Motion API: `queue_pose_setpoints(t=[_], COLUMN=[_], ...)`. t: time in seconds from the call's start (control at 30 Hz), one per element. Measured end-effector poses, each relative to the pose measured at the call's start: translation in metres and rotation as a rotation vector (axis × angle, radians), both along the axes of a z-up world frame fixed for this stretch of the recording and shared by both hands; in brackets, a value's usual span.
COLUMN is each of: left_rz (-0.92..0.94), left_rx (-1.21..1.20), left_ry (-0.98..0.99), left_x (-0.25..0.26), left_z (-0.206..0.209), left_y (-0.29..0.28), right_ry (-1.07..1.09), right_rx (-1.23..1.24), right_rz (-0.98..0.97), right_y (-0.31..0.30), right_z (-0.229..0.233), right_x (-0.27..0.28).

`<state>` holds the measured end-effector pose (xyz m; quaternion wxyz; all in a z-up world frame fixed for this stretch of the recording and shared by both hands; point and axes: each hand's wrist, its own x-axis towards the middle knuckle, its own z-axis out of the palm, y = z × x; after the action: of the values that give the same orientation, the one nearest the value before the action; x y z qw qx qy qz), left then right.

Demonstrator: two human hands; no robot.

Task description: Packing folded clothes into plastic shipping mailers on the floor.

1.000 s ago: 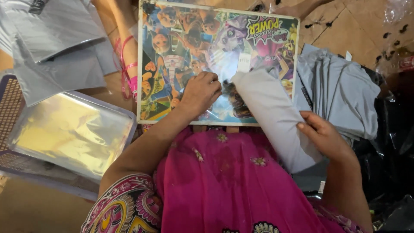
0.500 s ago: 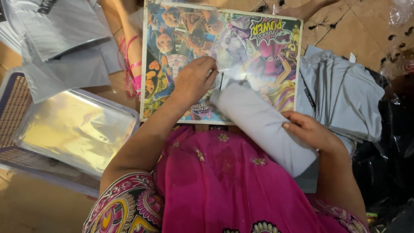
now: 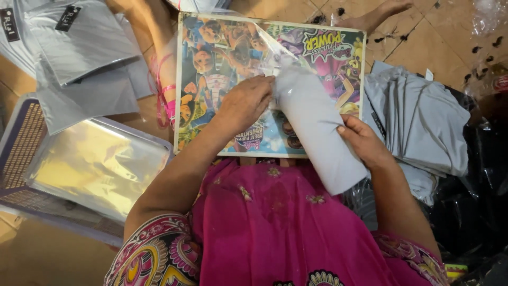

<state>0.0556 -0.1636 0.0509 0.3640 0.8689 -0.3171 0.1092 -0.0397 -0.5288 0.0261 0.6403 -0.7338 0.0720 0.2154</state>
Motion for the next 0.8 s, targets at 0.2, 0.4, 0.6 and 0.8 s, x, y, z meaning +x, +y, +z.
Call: queue_pose_setpoints(t=[0.2, 0.4, 0.6, 0.8], left_rz=[-0.089, -0.201, -0.279, 0.243], left_rx=[0.032, -0.044, -0.186, -0.239], left_ry=[-0.019, -0.125, -0.033, 0.614], left_x=[0.008, 0.006, -0.003, -0.034], left_z=[-0.019, 0.02, 0.013, -0.037], left_y=[-0.019, -0.011, -0.013, 0.018], right_ry=[0.047, -0.039, -0.085, -0.035], right_rx=[-0.023, 0.018, 0.11, 0.226], right_rz=[0.216, 0.007, -0.187, -0.37], right_y=[0.019, 0.029, 0.034, 0.038], right_z=[0.011, -0.007, -0.048, -0.054], right_x=[0.001, 0.003, -0.001, -0.008])
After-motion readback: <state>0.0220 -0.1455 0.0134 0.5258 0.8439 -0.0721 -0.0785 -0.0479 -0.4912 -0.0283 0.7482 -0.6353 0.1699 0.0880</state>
